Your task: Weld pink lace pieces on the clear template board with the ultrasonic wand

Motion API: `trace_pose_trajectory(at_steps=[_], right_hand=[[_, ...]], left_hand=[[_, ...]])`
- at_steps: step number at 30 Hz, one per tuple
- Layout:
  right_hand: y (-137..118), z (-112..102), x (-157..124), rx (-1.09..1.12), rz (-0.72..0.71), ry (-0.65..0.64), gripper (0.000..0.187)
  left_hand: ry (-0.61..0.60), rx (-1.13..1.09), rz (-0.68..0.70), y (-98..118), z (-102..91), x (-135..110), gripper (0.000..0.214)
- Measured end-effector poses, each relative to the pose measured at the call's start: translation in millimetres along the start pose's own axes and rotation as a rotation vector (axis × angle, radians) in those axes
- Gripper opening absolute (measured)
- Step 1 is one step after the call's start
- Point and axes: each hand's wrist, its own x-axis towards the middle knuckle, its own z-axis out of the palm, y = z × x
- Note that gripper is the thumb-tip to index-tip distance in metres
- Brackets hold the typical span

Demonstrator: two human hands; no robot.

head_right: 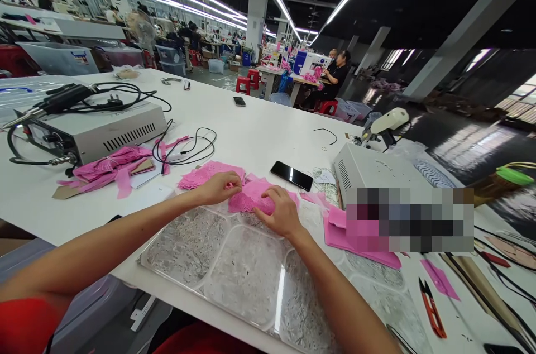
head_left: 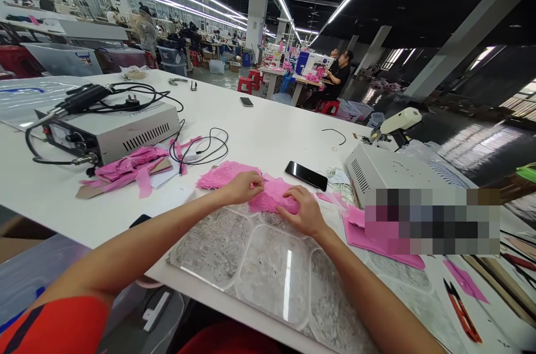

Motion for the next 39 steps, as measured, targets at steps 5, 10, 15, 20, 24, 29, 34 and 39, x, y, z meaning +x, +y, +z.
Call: trace_pose_trajectory(at_steps=[5,10,15,20,24,29,34,39], right_hand=[[5.1,7.3,1.4,-0.161,0.008,0.074,0.012],[9.2,-13.2,-32.4,-0.202,-0.081,0.033,0.025],[-31.1,-9.2,-84.7,-0.241,-0.291,-0.076,0.028],[-67.5,-6.6,-101.1,-0.110,-0.417,-0.214,0.031],[-69.2,-14.9,-88.9,0.046,-0.328,-0.205,0.025],[-58.0,-15.4,-76.1,0.046,-0.216,-0.107,0.018],[-48.9,-20.1,-71.8,0.074,-0.143,-0.114,0.018],[-40.9,-19.5,-50.9,0.073,-0.054,-0.078,0.016]], left_hand=[[-0.019,-0.005,0.040,6.5,-13.4,-0.9,0.017],[-0.159,0.005,0.090,8.5,-26.9,-34.6,0.019],[-0.329,0.062,0.130,8.3,-35.8,-89.7,0.016],[-0.388,0.216,0.179,-1.5,-40.7,-112.4,0.016],[-0.288,0.281,0.094,1.1,-22.0,-85.9,0.012],[-0.219,0.328,0.017,3.4,19.6,-41.6,0.008],[-0.235,0.312,-0.042,-7.3,33.0,-31.7,0.014],[-0.200,0.275,-0.090,-14.3,20.5,-29.8,0.022]])
